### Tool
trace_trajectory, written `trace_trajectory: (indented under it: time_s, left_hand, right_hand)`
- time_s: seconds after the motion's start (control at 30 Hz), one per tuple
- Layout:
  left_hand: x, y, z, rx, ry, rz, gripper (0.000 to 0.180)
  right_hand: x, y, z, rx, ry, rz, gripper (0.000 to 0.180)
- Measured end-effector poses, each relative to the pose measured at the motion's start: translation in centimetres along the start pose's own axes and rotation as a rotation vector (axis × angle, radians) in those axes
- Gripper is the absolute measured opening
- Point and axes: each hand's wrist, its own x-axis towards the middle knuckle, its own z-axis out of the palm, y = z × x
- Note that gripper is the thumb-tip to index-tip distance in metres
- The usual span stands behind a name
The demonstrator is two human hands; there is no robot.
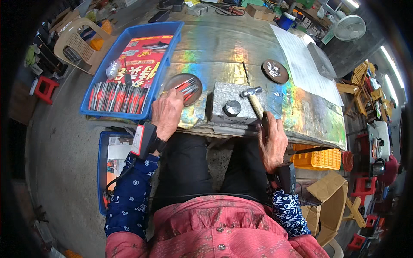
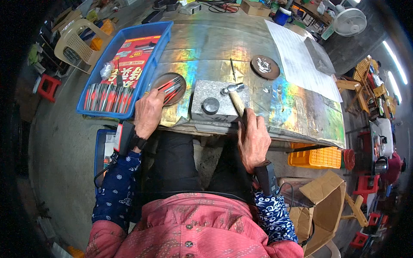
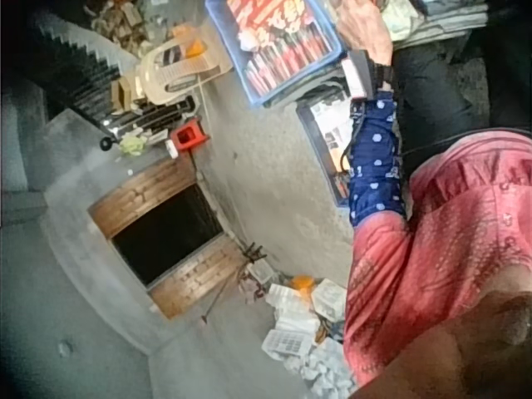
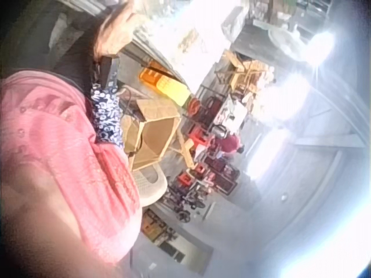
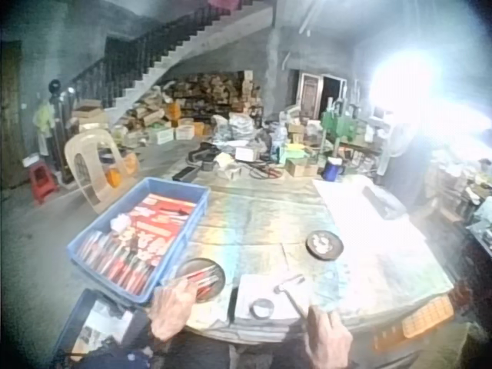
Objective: The person repeatedly picks up small metal pins, places them on a metal block, and strikes them with a hammer to shape or flatten them. After each strike, the pin is moved aside and a new one is selected from a nearby tray.
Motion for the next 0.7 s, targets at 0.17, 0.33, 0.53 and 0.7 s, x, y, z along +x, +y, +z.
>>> trace_trajectory:
  time_s: [0.17, 0.33, 0.53, 0.7]
  left_hand:
    - [0.0, 0.2, 0.3, 0.056, -0.037, -0.047, 0.011]
    - [-0.4, 0.2, -1.8, 0.022, 0.06, -0.012, 0.019]
    - [-0.1, -5.0, -4.9, -0.017, 0.206, -0.139, 0.012]
    - [-0.7, -11.4, -5.8, 0.044, 0.005, -0.322, 0.016]
  right_hand:
    - [0.0, -0.1, 0.4, -0.024, 0.0, 0.01, 0.046]
    - [-0.1, -0.2, 0.3, -0.021, 0.019, -0.029, 0.048]
    - [-0.1, -0.1, 0.1, 0.009, -0.043, -0.002, 0.049]
    - [-0.2, 0.0, 0.2, 0.001, -0.04, -0.017, 0.049]
